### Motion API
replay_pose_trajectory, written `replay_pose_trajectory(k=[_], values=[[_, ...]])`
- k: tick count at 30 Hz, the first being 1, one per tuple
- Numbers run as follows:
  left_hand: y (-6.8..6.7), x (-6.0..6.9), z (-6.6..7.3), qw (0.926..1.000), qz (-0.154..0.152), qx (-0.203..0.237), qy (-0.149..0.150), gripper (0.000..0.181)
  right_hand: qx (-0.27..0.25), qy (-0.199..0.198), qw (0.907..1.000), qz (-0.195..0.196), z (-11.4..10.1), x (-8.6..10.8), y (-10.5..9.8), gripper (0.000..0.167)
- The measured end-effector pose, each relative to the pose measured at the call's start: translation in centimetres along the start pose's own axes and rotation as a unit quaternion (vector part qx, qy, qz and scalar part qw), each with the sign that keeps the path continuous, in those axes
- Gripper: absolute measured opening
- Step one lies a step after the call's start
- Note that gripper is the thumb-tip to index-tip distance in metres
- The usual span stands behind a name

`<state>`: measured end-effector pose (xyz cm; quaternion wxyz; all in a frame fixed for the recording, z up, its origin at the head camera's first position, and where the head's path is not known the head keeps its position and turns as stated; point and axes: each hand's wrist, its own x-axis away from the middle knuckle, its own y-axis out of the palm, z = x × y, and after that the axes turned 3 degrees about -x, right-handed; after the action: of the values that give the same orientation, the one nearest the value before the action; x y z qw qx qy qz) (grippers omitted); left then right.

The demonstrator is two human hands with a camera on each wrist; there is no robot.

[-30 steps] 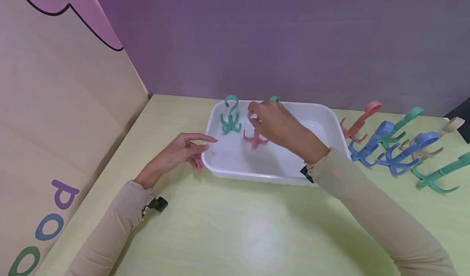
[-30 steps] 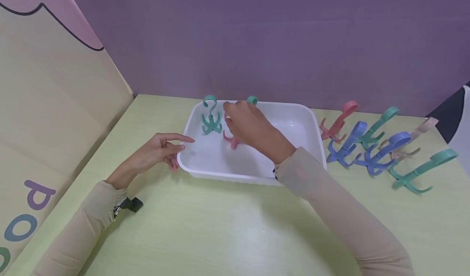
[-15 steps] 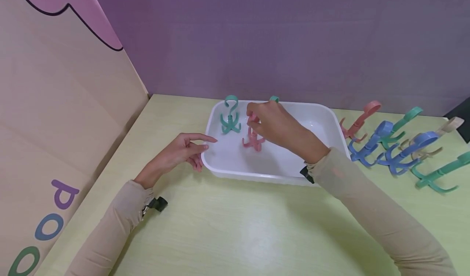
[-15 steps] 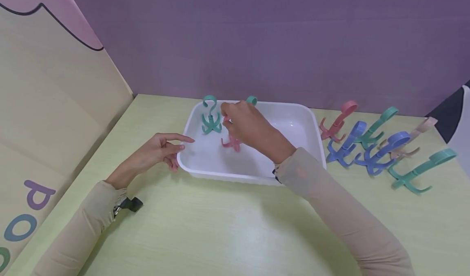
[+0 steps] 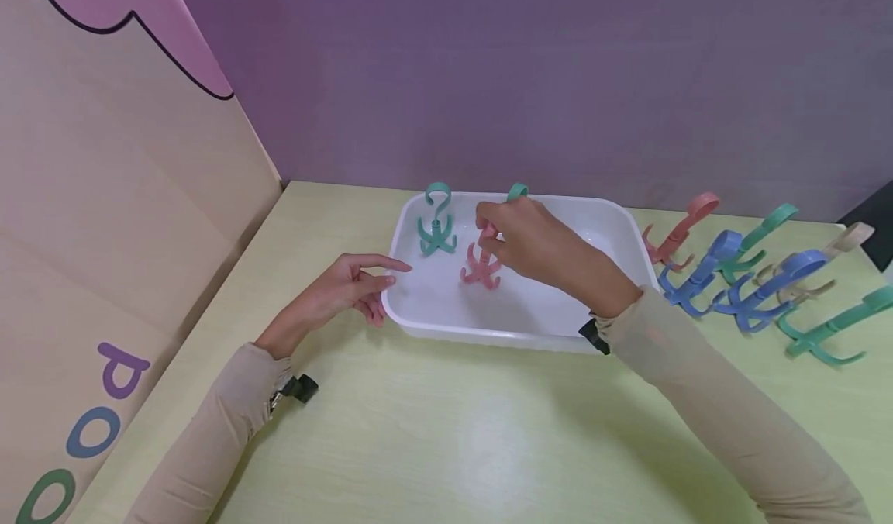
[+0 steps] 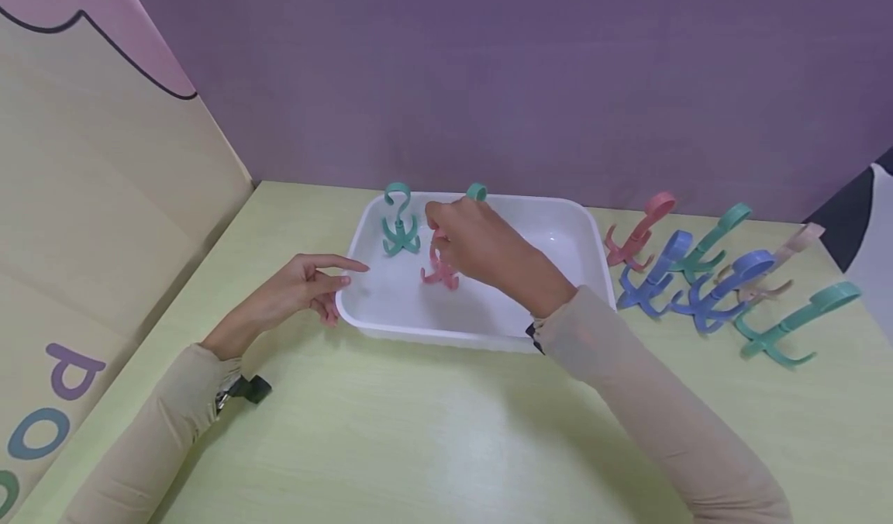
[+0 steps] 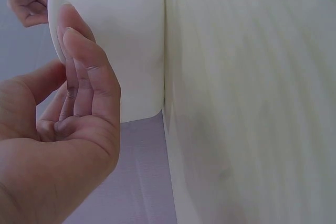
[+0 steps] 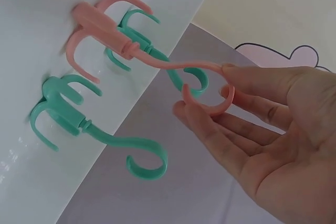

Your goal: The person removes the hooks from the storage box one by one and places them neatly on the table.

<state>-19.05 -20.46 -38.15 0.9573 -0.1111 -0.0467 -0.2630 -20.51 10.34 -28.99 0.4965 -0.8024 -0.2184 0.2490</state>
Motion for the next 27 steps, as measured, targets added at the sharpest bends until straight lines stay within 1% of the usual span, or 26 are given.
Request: replay_pose_trajectory(k=[8,17,21,27], values=[[-0.1,0.0,-0.2,1.0,-0.002,-0.001,0.004,0.04,0.008,-0.017,0.9997,0.014,0.0,1.0,-0.4,0.012],[-0.1,0.0,-0.2,0.9999,-0.001,-0.003,0.01,0.041,-0.002,0.002,0.9999,0.015,-0.4,1.9,-1.5,0.012],[-0.1,-0.1,-0.2,1.0,-0.001,0.0,0.005,0.041,-0.005,0.008,0.9999,0.014,-0.5,2.4,-2.0,0.011],[-0.1,0.0,-0.2,1.0,-0.001,-0.002,0.007,0.041,-0.014,0.004,0.9995,0.028,-0.8,3.3,-2.8,0.015]])
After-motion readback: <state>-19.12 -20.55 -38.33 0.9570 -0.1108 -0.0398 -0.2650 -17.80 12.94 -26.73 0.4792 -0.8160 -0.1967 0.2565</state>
